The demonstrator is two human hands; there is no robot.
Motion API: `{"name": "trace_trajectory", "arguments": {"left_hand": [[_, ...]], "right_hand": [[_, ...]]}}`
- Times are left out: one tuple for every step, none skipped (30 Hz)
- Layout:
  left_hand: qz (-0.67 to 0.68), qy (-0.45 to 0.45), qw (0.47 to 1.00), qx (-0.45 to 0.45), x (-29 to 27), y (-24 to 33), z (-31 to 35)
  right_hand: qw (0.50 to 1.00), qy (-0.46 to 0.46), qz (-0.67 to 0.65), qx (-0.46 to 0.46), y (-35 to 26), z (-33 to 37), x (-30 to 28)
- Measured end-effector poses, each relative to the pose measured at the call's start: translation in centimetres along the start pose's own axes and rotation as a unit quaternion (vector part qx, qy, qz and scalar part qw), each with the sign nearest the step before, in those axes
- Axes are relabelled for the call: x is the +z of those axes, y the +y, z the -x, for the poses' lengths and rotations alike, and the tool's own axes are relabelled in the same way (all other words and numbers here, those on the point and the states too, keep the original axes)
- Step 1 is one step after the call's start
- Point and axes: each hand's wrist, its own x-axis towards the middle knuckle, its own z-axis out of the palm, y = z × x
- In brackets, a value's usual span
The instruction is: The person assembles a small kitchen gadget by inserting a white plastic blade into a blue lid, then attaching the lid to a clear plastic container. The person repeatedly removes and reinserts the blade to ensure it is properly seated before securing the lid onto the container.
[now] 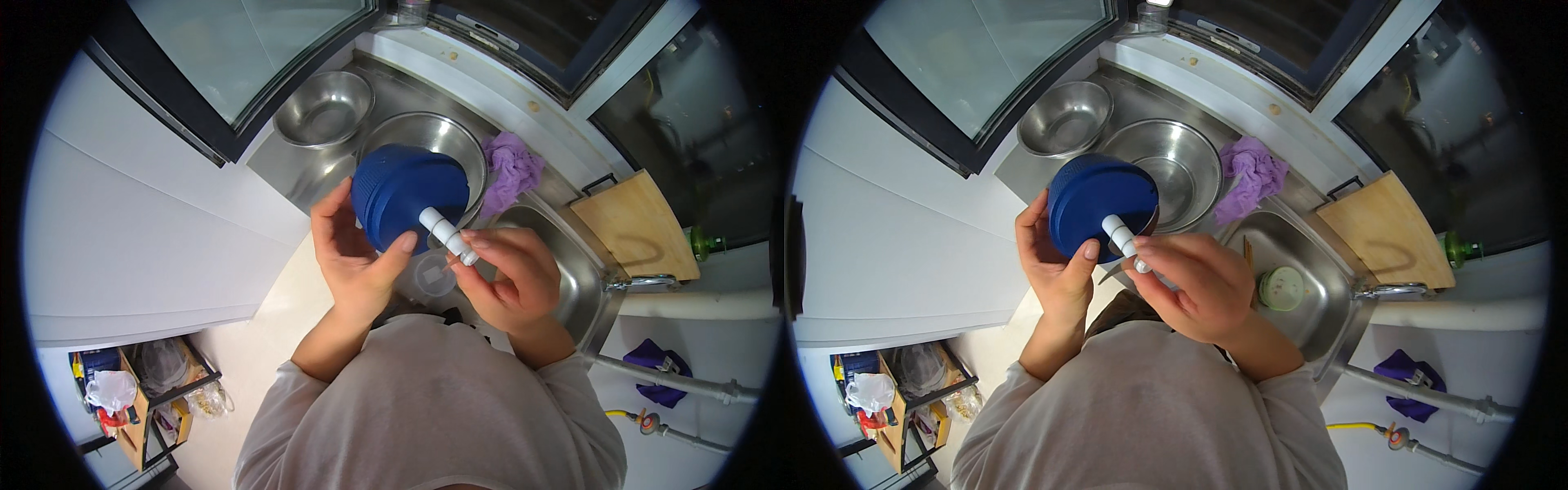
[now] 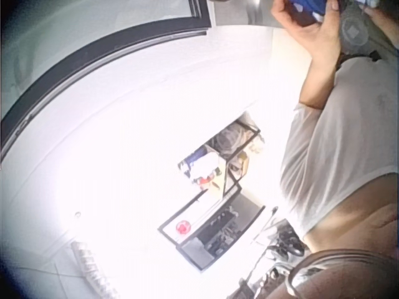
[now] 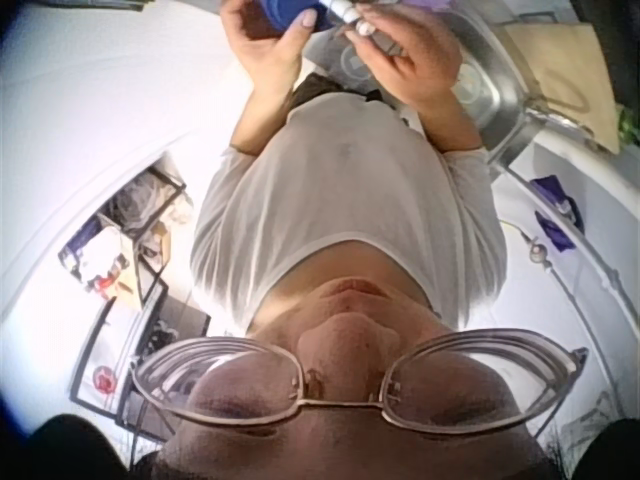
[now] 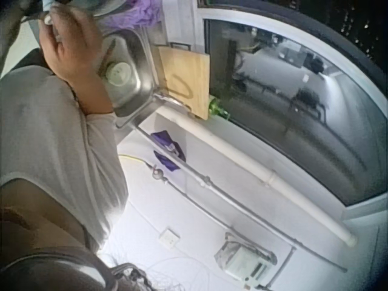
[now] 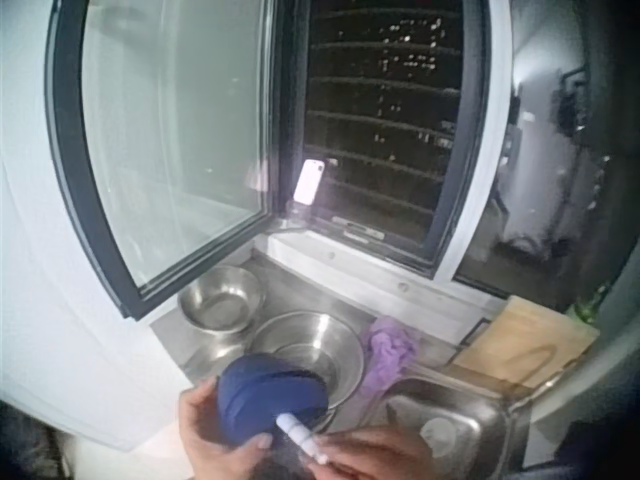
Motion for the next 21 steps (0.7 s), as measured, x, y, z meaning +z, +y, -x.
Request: {"name": "trace_trajectory", "arguments": {"left_hand": [[0.001, 0.001, 1.000, 0.004, 0.0, 0.0, 0.0], [0.001, 0.002, 1.000, 0.007, 0.0, -0.1, 0.1], [0.002, 0.003, 1.000, 0.011, 0.0, -0.1, 0.2], [0.002, 0.004, 1.000, 0.010, 0.0, 0.0, 0.2], [0.003, 0.004, 1.000, 0.010, 0.0, 0.1, 0.3], [0.003, 0.004, 1.000, 0.009, 0.0, 0.1, 0.3], [0.004, 0.003, 1.000, 0.013, 0.1, 0.1, 0.3], [0.005, 0.002, 1.000, 0.016, 0.1, 0.0, 0.4], [0.006, 0.001, 1.000, 0.020, 0.1, 0.0, 0.4], [0.000, 0.004, 1.000, 0.024, 0.1, 0.0, 0.4], [-0.005, 0.006, 1.000, 0.029, 0.2, 0.0, 0.5], [-0.010, 0.008, 0.999, 0.033, 0.2, 0.0, 0.5], [-0.016, 0.007, 0.999, 0.035, 0.2, 0.0, 0.5], [-0.022, 0.006, 0.999, 0.038, 0.2, -0.1, 0.6], [-0.028, 0.005, 0.999, 0.040, 0.2, -0.1, 0.6], [-0.017, 0.008, 0.999, 0.030, 0.3, -0.1, 0.5], [-0.007, 0.011, 1.000, 0.020, 0.4, -0.2, 0.5], [0.004, 0.014, 1.000, 0.009, 0.4, -0.3, 0.4], [0.006, 0.012, 1.000, 0.003, 0.4, -0.3, 0.4], [0.007, 0.010, 1.000, -0.004, 0.4, -0.3, 0.4], [0.009, 0.009, 1.000, -0.011, 0.4, -0.3, 0.4]], "right_hand": [[1.000, 0.001, 0.011, -0.004, -0.1, 0.0, 0.1], [1.000, -0.001, 0.015, -0.008, -0.1, 0.0, 0.1], [1.000, -0.004, 0.020, -0.011, -0.3, -0.1, 0.1], [1.000, -0.007, 0.025, -0.015, -0.4, -0.2, 0.0], [0.999, -0.009, 0.029, -0.017, -0.5, -0.4, -0.1], [0.999, -0.011, 0.034, -0.019, -0.6, -0.5, -0.2], [0.999, -0.013, 0.040, -0.021, -0.7, -0.5, -0.2], [0.999, -0.011, 0.041, -0.021, -0.6, -0.5, -0.2], [0.999, -0.010, 0.043, -0.021, -0.6, -0.5, -0.2], [0.999, -0.008, 0.046, -0.021, -0.6, -0.5, -0.2], [0.998, -0.012, 0.051, -0.022, -0.7, -0.4, -0.3], [0.998, -0.017, 0.056, -0.023, -0.8, -0.4, -0.4], [0.998, -0.022, 0.060, -0.023, -0.8, -0.4, -0.4], [0.998, -0.011, 0.054, -0.028, -0.7, -0.3, -0.3], [0.998, -0.001, 0.047, -0.032, -0.6, -0.2, -0.1], [0.998, 0.010, 0.042, -0.037, -0.4, 0.0, 0.0], [0.999, 0.001, 0.037, -0.029, -0.3, 0.2, 0.0], [0.999, -0.009, 0.033, -0.022, -0.2, 0.4, -0.1], [0.999, -0.018, 0.028, -0.016, -0.1, 0.5, -0.1], [0.999, -0.017, 0.032, -0.025, 0.0, 0.6, -0.2], [0.999, -0.015, 0.036, -0.035, 0.2, 0.6, -0.2]]}}
